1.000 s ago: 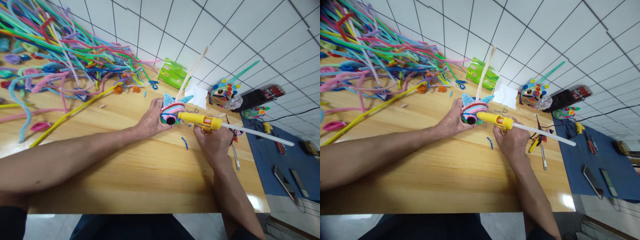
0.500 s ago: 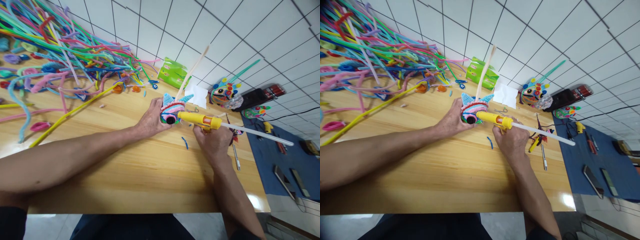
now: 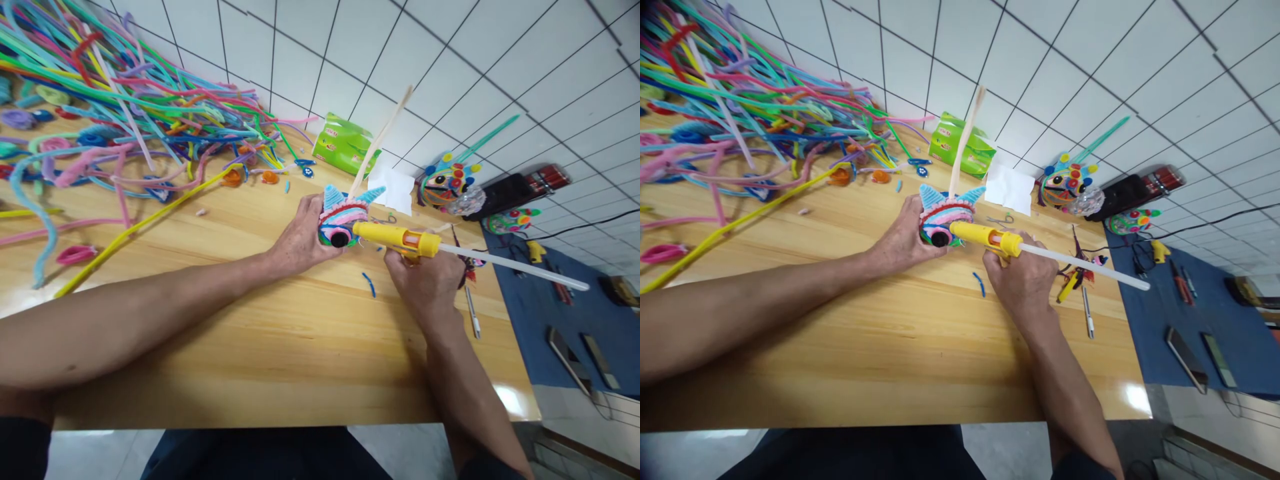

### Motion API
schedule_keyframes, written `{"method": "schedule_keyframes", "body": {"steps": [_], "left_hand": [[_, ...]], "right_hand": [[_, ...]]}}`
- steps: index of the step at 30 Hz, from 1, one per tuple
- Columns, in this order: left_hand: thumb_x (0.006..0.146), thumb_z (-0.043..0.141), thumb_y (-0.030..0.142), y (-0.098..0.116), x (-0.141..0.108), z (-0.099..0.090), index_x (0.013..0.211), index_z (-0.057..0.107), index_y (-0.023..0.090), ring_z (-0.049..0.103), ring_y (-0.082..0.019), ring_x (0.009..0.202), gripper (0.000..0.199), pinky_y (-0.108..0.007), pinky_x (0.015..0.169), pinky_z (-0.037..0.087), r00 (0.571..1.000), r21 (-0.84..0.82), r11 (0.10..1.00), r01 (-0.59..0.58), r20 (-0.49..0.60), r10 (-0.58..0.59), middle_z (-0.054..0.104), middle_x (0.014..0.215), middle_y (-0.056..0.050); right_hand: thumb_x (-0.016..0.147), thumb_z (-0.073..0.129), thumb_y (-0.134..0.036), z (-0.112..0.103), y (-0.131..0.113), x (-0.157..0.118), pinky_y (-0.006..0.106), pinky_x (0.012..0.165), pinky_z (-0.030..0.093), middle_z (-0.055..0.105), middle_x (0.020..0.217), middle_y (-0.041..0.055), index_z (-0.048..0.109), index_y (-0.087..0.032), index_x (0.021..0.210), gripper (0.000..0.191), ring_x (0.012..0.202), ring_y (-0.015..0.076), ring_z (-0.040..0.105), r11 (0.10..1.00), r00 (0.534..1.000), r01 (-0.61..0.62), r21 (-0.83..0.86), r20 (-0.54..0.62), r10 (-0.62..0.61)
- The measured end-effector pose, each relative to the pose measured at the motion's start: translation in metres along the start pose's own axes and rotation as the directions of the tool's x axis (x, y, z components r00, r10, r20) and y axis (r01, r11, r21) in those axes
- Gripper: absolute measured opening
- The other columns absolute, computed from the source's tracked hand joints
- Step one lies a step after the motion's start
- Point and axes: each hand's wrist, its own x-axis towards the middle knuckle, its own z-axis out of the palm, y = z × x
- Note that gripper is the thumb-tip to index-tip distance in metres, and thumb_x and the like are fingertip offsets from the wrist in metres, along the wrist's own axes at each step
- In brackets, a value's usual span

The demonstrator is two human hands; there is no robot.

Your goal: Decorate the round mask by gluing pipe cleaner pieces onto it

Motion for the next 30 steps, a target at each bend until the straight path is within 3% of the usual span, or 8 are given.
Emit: {"method": "schedule_keyframes", "body": {"steps": [9,23,30], "left_hand": [[0.073,0.090,0.041,0.0013,0.0000,-0.0018,0.134,0.046,0.025,0.056,-0.032,0.130,0.077,-0.052,0.108,0.056,1.000,0.002,1.000,0.010,0.013,-0.010,0.057,0.134,-0.012],[0.073,0.092,0.045,0.0023,-0.0003,-0.0014,0.134,0.047,0.025,0.056,-0.031,0.128,0.078,-0.052,0.109,0.056,1.000,-0.009,1.000,0.011,0.006,-0.011,0.058,0.133,-0.011],[0.073,0.091,0.044,0.0002,-0.0002,-0.0009,0.134,0.047,0.024,0.056,-0.033,0.130,0.078,-0.053,0.108,0.056,1.000,0.005,1.000,0.015,0.011,-0.015,0.057,0.133,-0.012]], "right_hand": [[0.082,0.059,-0.036,0.0017,0.0101,0.0007,0.037,0.064,0.044,0.059,0.064,0.0060,0.069,-0.019,0.084,0.019,0.067,0.0272,0.061,0.998,0.998,-0.059,0.027,0.002,0.059],[0.083,0.057,-0.034,0.0030,0.0058,0.0001,0.037,0.066,0.045,0.065,0.068,0.0079,0.074,-0.017,0.093,0.026,0.070,0.0282,0.064,1.000,1.000,-0.017,0.020,-0.003,0.017],[0.081,0.060,-0.036,0.0033,0.0097,0.0005,0.035,0.061,0.042,0.058,0.060,0.0046,0.068,-0.020,0.080,0.017,0.061,0.0245,0.058,0.999,0.999,-0.035,-0.004,-0.033,0.035]]}}
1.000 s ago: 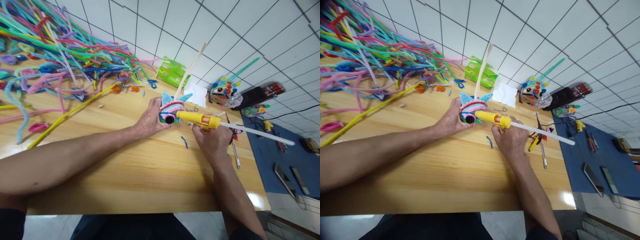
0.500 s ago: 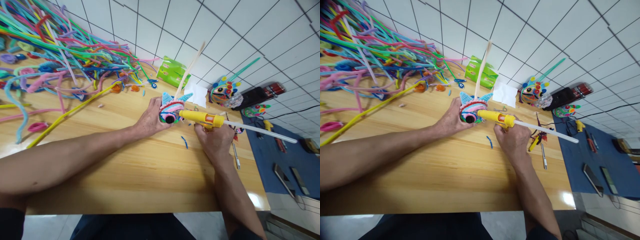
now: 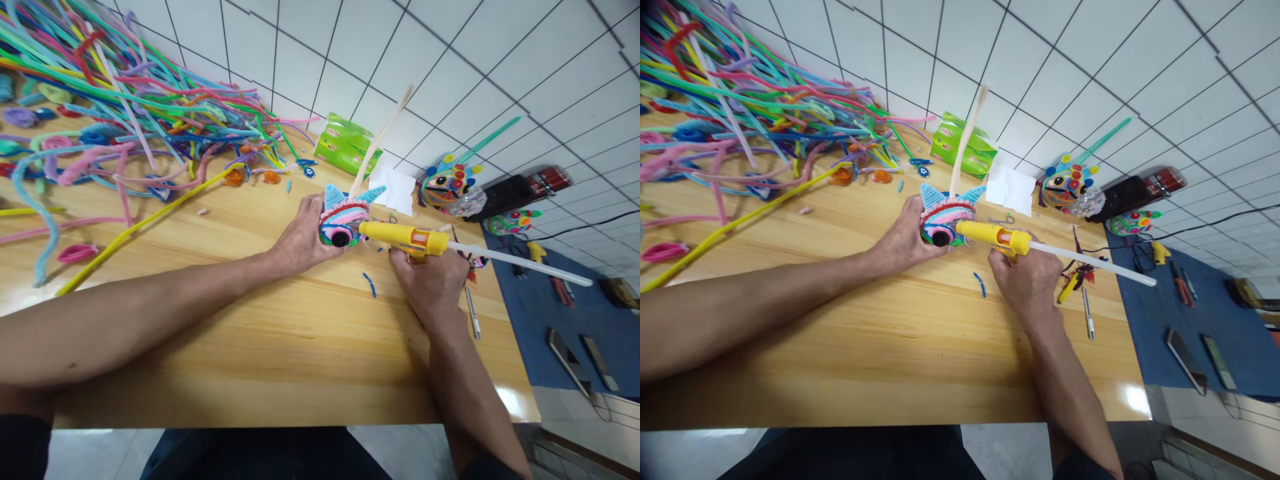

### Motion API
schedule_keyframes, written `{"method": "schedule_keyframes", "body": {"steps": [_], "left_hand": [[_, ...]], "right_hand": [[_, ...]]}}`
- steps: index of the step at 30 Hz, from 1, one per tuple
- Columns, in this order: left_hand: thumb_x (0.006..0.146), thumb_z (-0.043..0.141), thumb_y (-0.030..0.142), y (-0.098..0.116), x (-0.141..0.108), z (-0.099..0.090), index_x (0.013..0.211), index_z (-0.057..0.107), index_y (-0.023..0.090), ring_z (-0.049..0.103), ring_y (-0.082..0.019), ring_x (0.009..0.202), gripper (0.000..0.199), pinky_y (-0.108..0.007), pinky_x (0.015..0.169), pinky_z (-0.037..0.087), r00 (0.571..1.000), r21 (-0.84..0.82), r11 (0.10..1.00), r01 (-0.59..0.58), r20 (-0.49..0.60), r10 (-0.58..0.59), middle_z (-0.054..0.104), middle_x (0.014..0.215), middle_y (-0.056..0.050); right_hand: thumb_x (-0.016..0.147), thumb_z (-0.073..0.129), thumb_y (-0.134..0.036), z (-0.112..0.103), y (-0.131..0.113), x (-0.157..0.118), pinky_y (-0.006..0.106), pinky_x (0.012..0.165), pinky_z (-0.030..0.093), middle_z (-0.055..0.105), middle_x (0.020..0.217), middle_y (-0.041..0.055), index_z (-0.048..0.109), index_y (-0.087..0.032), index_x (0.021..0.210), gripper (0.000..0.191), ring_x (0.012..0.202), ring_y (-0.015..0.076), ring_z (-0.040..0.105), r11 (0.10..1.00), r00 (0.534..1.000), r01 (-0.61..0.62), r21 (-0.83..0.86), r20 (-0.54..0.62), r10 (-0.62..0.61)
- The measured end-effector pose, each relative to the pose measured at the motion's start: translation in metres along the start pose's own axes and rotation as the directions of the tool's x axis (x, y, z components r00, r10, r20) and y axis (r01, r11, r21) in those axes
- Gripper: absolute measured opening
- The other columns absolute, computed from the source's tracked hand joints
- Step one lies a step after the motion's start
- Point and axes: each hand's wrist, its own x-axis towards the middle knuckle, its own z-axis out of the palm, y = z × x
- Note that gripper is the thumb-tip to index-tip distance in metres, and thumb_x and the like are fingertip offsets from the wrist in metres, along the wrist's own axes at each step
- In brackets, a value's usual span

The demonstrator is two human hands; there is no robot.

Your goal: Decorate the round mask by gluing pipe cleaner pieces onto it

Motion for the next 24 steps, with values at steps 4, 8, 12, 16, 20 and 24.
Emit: {"method": "schedule_keyframes", "body": {"steps": [4,8,12,16,20,24], "left_hand": [[0.075,0.090,0.041,-0.0001,0.0002,0.0008,0.135,0.044,0.024,0.056,-0.034,0.132,0.077,-0.054,0.108,0.056,1.000,0.000,1.000,-0.011,0.000,0.011,0.057,0.133,-0.013],[0.074,0.090,0.040,0.0006,0.0003,0.0008,0.136,0.044,0.024,0.057,-0.033,0.131,0.078,-0.053,0.109,0.056,1.000,0.000,1.000,0.006,0.005,-0.006,0.056,0.132,-0.012],[0.073,0.091,0.041,-0.0002,0.0004,0.0006,0.135,0.044,0.024,0.057,-0.034,0.131,0.080,-0.055,0.110,0.056,1.000,-0.001,1.000,0.016,0.013,-0.016,0.056,0.132,-0.011],[0.073,0.092,0.042,-0.0019,0.0002,0.0009,0.133,0.044,0.025,0.057,-0.033,0.131,0.078,-0.056,0.109,0.057,1.000,-0.012,1.000,-0.001,0.008,0.001,0.055,0.133,-0.012],[0.072,0.092,0.040,-0.0032,-0.0002,0.0017,0.132,0.044,0.024,0.058,-0.032,0.130,0.078,-0.053,0.108,0.058,1.000,-0.017,1.000,-0.002,0.001,0.002,0.056,0.132,-0.012],[0.071,0.092,0.040,-0.0036,-0.0002,0.0026,0.130,0.046,0.023,0.059,-0.032,0.127,0.077,-0.052,0.107,0.058,1.000,-0.009,1.000,-0.010,-0.008,0.010,0.056,0.128,-0.010]], "right_hand": [[0.082,0.058,-0.032,0.0010,-0.0010,-0.0011,0.036,0.062,0.042,0.059,0.062,0.0055,0.070,-0.018,0.085,0.019,0.063,0.0257,0.060,1.000,1.000,0.023,0.009,-0.009,-0.023],[0.082,0.058,-0.032,0.0019,-0.0018,-0.0015,0.036,0.062,0.042,0.059,0.061,0.0055,0.069,-0.018,0.082,0.018,0.062,0.0259,0.059,1.000,1.000,0.020,-0.010,0.001,-0.020],[0.081,0.059,-0.031,0.0014,-0.0036,-0.0009,0.036,0.064,0.043,0.062,0.064,0.0064,0.070,-0.018,0.085,0.017,0.064,0.0262,0.061,1.000,1.000,0.007,-0.018,0.012,-0.007],[0.081,0.058,-0.031,0.0017,-0.0046,-0.0004,0.035,0.062,0.042,0.059,0.061,0.0056,0.067,-0.019,0.078,0.014,0.062,0.0246,0.059,1.000,1.000,0.006,-0.007,0.000,-0.006],[0.081,0.058,-0.033,0.0040,-0.0041,-0.0006,0.033,0.060,0.040,0.057,0.057,0.0042,0.064,-0.020,0.072,0.017,0.059,0.0231,0.058,1.000,0.999,0.019,-0.011,-0.027,-0.019],[0.081,0.057,-0.034,0.0064,-0.0030,-0.0012,0.033,0.058,0.036,0.053,0.055,0.0033,0.060,-0.021,0.067,0.019,0.055,0.0217,0.054,0.999,0.996,0.033,0.007,-0.079,-0.032]]}}
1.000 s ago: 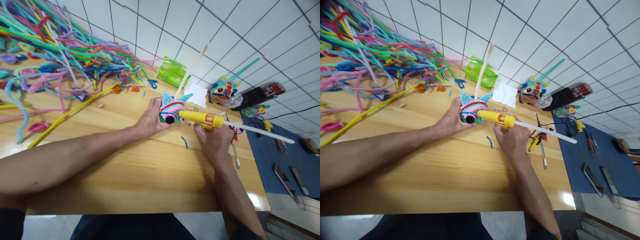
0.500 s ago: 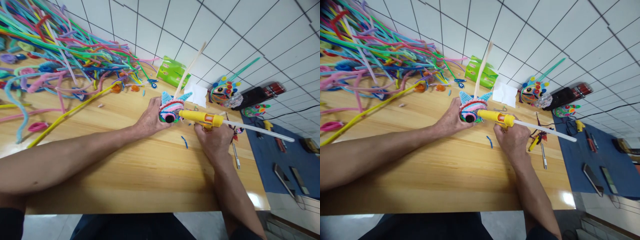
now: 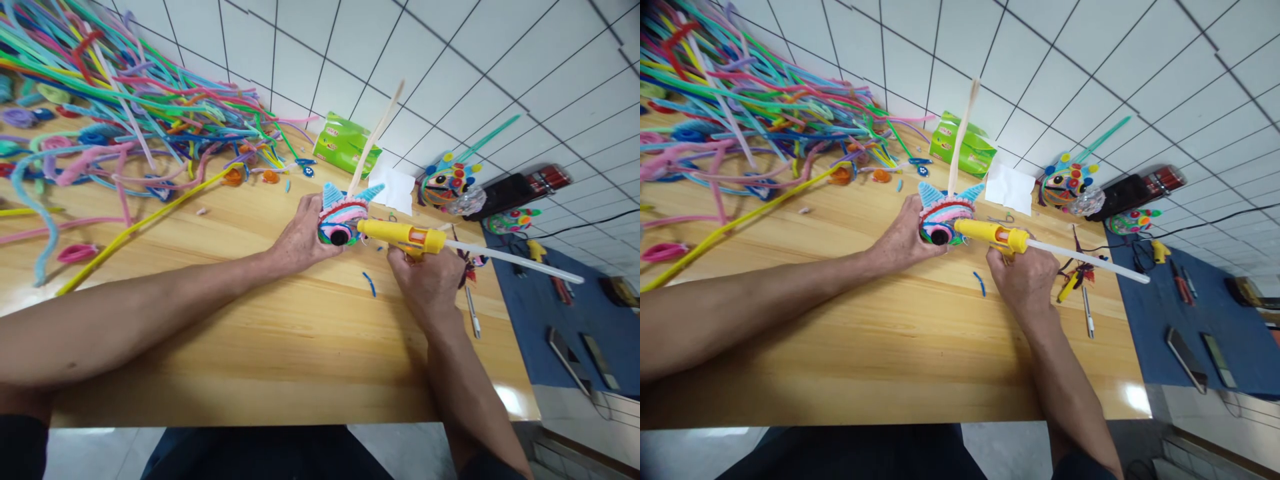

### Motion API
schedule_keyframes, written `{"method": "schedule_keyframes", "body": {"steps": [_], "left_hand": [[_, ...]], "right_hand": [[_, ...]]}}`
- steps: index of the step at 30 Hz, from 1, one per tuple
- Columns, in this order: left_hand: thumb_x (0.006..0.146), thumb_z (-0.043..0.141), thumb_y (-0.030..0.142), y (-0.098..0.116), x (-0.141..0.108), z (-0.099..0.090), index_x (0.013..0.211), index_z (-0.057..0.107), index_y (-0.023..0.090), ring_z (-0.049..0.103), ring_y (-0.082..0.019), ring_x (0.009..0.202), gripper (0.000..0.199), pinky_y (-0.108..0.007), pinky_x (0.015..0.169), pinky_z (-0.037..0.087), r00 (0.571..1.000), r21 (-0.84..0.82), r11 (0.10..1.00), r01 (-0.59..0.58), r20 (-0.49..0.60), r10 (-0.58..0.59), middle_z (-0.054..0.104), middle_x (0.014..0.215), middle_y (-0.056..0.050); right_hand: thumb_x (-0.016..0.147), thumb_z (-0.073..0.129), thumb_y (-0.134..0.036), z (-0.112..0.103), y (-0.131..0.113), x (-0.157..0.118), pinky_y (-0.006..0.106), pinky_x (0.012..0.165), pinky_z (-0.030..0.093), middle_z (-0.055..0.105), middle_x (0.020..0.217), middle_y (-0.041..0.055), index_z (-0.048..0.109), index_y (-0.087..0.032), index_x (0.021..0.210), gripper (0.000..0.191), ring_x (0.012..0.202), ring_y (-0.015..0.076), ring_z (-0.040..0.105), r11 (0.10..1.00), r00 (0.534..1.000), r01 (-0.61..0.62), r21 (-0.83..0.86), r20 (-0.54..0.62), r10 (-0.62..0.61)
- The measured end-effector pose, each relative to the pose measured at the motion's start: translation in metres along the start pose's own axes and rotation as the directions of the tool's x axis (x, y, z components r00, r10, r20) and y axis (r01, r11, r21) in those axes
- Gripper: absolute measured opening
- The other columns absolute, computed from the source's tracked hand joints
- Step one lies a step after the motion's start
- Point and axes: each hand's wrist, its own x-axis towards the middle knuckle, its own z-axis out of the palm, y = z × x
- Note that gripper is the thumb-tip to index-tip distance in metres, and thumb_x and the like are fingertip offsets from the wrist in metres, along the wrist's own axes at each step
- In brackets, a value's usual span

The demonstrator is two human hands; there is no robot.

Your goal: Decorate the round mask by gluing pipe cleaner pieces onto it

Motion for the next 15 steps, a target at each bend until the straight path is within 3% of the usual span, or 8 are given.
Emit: {"method": "schedule_keyframes", "body": {"steps": [5,15], "left_hand": [[0.071,0.092,0.037,0.0001,-0.0002,0.0006,0.132,0.046,0.023,0.059,-0.033,0.127,0.078,-0.053,0.106,0.058,1.000,0.025,1.000,-0.012,-0.015,0.013,0.056,0.128,-0.011],[0.072,0.092,0.042,-0.0005,-0.0001,0.0007,0.132,0.045,0.023,0.058,-0.034,0.128,0.079,-0.054,0.107,0.057,1.000,0.040,0.999,-0.020,-0.005,0.020,0.056,0.130,-0.012]], "right_hand": [[0.081,0.056,-0.035,0.0005,-0.0001,0.0002,0.033,0.059,0.035,0.051,0.054,0.0029,0.053,-0.023,0.063,0.022,0.055,0.0213,0.054,1.000,1.000,-0.021,0.017,0.013,0.021],[0.080,0.058,-0.035,0.0021,-0.0002,-0.0004,0.033,0.059,0.036,0.050,0.054,0.0024,0.057,-0.022,0.066,0.019,0.056,0.0214,0.053,0.999,0.999,-0.032,-0.005,0.019,0.032]]}}
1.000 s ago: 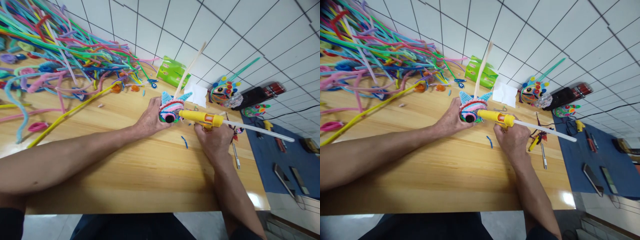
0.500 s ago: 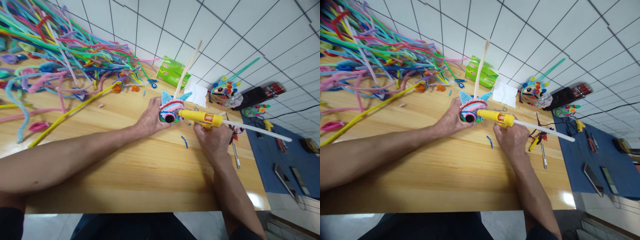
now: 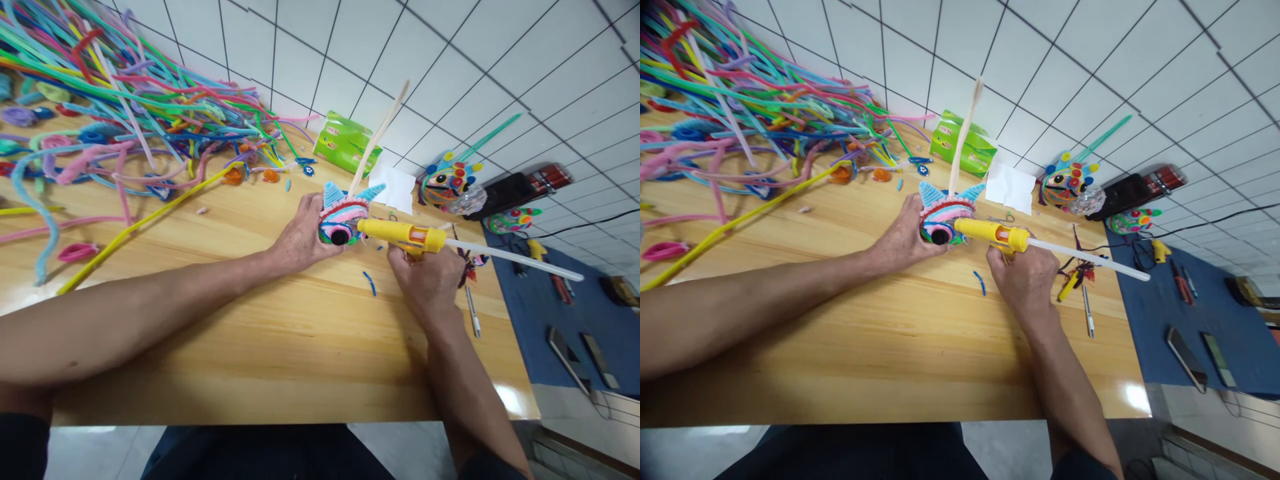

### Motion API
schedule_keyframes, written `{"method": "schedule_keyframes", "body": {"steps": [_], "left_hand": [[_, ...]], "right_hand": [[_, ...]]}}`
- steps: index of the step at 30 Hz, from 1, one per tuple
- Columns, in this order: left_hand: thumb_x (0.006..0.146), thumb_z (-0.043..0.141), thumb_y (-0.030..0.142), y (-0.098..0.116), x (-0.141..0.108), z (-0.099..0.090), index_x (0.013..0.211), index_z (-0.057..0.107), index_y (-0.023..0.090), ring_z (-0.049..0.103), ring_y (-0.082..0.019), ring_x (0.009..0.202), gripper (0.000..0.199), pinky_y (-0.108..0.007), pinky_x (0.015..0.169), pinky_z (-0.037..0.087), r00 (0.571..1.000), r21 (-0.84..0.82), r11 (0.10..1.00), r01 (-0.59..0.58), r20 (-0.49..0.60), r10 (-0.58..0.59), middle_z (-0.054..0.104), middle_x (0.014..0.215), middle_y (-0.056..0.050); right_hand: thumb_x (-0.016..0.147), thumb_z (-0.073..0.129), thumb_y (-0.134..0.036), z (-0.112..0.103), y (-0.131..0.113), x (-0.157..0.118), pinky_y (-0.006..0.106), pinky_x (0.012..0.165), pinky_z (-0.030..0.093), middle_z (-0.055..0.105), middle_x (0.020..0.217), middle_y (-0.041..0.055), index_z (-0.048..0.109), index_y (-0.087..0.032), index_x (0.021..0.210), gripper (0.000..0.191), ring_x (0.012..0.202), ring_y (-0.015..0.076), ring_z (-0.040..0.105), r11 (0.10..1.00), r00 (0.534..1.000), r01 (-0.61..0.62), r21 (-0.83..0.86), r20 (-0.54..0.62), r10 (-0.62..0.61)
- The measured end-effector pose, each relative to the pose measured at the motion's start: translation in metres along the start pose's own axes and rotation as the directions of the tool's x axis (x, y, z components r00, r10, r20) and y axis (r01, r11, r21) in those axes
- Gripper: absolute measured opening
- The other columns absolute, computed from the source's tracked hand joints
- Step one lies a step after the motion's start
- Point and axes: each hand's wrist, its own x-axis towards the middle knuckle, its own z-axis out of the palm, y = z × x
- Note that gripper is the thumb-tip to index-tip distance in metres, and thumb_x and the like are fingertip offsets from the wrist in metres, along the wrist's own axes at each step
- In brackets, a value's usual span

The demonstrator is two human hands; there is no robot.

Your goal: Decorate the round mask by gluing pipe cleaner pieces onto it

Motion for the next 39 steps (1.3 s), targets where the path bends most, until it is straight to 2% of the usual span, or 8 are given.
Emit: {"method": "schedule_keyframes", "body": {"steps": [7,13,18,24,30,39], "left_hand": [[0.075,0.091,0.040,0.0012,0.0010,-0.0014,0.131,0.044,0.023,0.056,-0.033,0.130,0.076,-0.052,0.107,0.056,0.999,0.004,0.999,-0.032,0.014,0.032,0.057,0.130,-0.011],[0.073,0.092,0.037,0.0042,0.0013,-0.0029,0.129,0.046,0.022,0.057,-0.033,0.128,0.074,-0.054,0.105,0.057,1.000,0.033,0.999,0.008,0.028,-0.009,0.056,0.129,-0.012],[0.074,0.091,0.037,0.0043,0.0011,-0.0029,0.130,0.044,0.023,0.057,-0.033,0.129,0.075,-0.053,0.107,0.057,1.000,0.028,1.000,0.000,0.023,0.000,0.056,0.130,-0.012],[0.074,0.092,0.043,0.0037,0.0010,-0.0027,0.132,0.044,0.023,0.056,-0.034,0.131,0.078,-0.053,0.109,0.056,1.000,0.010,1.000,0.013,0.029,-0.013,0.056,0.132,-0.012],[0.072,0.092,0.038,0.0029,0.0009,-0.0024,0.128,0.044,0.024,0.057,-0.033,0.131,0.075,-0.053,0.108,0.056,1.000,-0.024,1.000,-0.001,0.016,0.001,0.055,0.131,-0.011],[0.071,0.092,0.040,0.0051,0.0014,-0.0034,0.129,0.045,0.024,0.055,-0.032,0.130,0.076,-0.055,0.110,0.056,0.999,-0.016,0.999,0.031,0.017,-0.031,0.056,0.132,-0.012]], "right_hand": [[0.081,0.059,-0.034,-0.0012,-0.0009,0.0001,0.033,0.058,0.036,0.055,0.055,0.0038,0.062,-0.021,0.069,0.018,0.056,0.0223,0.055,0.999,0.999,0.044,-0.027,0.001,-0.044],[0.081,0.059,-0.034,-0.0014,-0.0017,-0.0002,0.033,0.060,0.037,0.057,0.059,0.0047,0.065,-0.019,0.073,0.018,0.060,0.0235,0.058,1.000,0.999,0.030,-0.011,0.030,-0.029],[0.083,0.058,-0.034,-0.0026,-0.0018,-0.0018,0.035,0.063,0.042,0.062,0.063,0.0070,0.073,-0.015,0.089,0.025,0.064,0.0261,0.061,0.999,0.999,0.033,-0.036,0.034,-0.032],[0.084,0.059,-0.035,-0.0014,-0.0006,-0.0042,0.035,0.064,0.045,0.064,0.066,0.0086,0.074,-0.012,0.095,0.029,0.066,0.0271,0.063,0.998,0.999,0.028,-0.048,0.031,-0.027],[0.083,0.060,-0.034,-0.0027,-0.0016,-0.0028,0.035,0.063,0.043,0.062,0.063,0.0066,0.073,-0.015,0.090,0.024,0.063,0.0258,0.061,0.998,0.999,0.046,-0.034,0.029,-0.045],[0.078,0.059,-0.032,-0.0058,-0.0028,0.0013,0.035,0.061,0.038,0.053,0.058,0.0036,0.061,-0.022,0.074,0.011,0.060,0.0246,0.056,1.000,0.998,-0.021,0.000,0.062,0.021]]}}
